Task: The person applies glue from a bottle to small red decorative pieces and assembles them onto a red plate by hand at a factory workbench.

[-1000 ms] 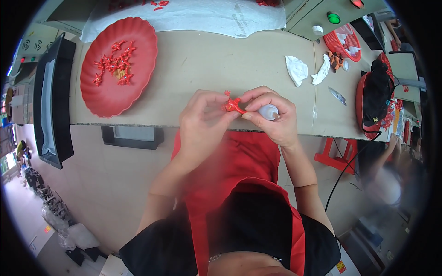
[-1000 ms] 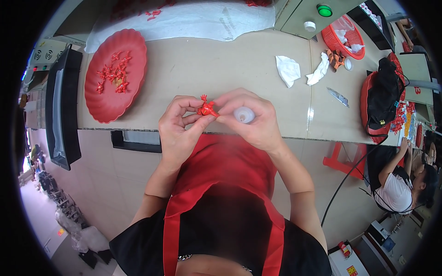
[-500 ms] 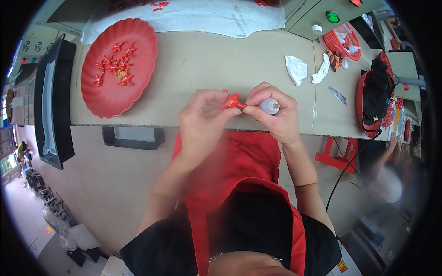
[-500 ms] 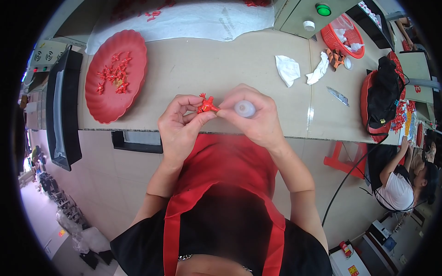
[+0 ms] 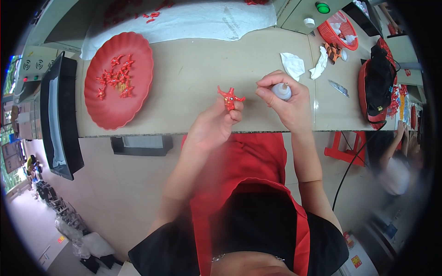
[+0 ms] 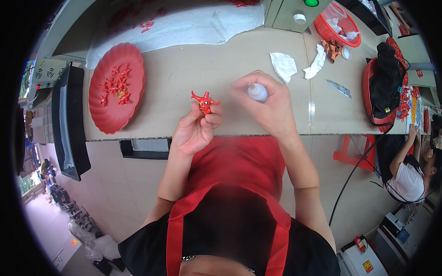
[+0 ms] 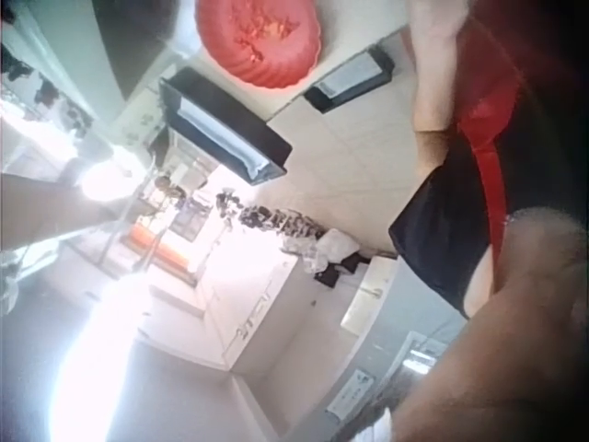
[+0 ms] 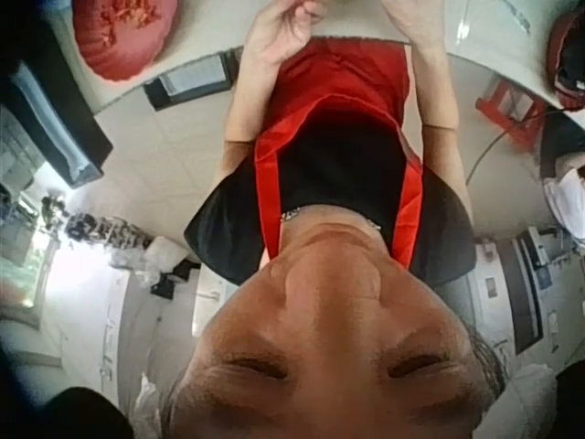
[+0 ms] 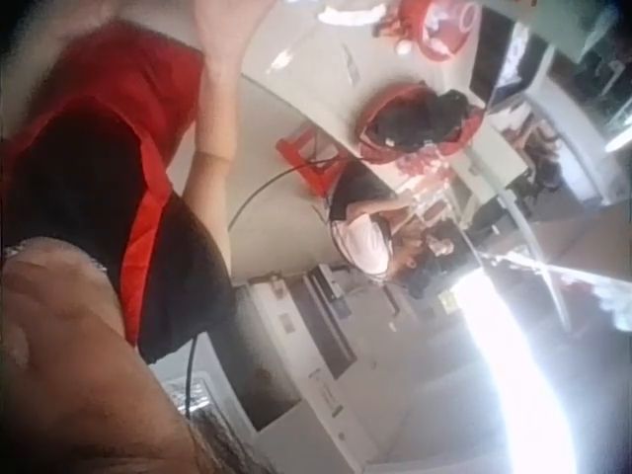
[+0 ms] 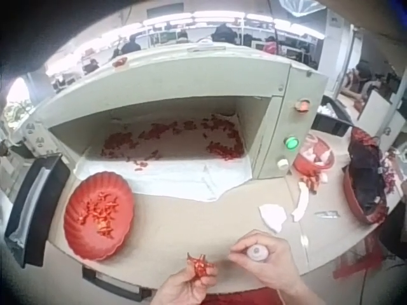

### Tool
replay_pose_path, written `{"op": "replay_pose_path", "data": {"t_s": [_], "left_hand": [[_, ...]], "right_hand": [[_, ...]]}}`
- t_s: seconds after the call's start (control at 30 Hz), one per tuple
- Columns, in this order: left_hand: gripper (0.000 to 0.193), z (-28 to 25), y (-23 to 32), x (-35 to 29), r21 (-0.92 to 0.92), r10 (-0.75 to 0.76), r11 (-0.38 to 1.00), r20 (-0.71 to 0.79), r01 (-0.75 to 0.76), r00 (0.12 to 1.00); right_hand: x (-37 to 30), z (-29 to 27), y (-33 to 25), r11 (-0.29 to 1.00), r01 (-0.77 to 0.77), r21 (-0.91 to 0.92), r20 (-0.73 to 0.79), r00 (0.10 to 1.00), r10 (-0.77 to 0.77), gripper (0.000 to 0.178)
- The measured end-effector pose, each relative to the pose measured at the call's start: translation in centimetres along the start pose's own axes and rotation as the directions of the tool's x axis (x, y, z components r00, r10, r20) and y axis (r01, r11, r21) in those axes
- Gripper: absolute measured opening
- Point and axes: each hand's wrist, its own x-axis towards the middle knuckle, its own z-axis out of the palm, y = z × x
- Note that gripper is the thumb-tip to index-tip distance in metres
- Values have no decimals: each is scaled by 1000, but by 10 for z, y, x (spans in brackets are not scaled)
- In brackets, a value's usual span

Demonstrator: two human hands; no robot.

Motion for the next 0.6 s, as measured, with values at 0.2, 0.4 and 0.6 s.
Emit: {"op": "replay_pose_path", "data": {"t_s": [0.2,0.4,0.6], "left_hand": [[25,12,-5,2,245,81,968,-65,-62,995],[25,27,-18,1,658,303,738,-124,-150,945],[22,43,-22,-8,951,552,298,-103,-80,827]], "right_hand": [[-3,5,-2,980,179,-86,62,983,-174,26],[-9,22,-9,913,294,-284,103,956,-276,37],[-11,22,-10,825,396,-403,125,917,-379,40]]}}
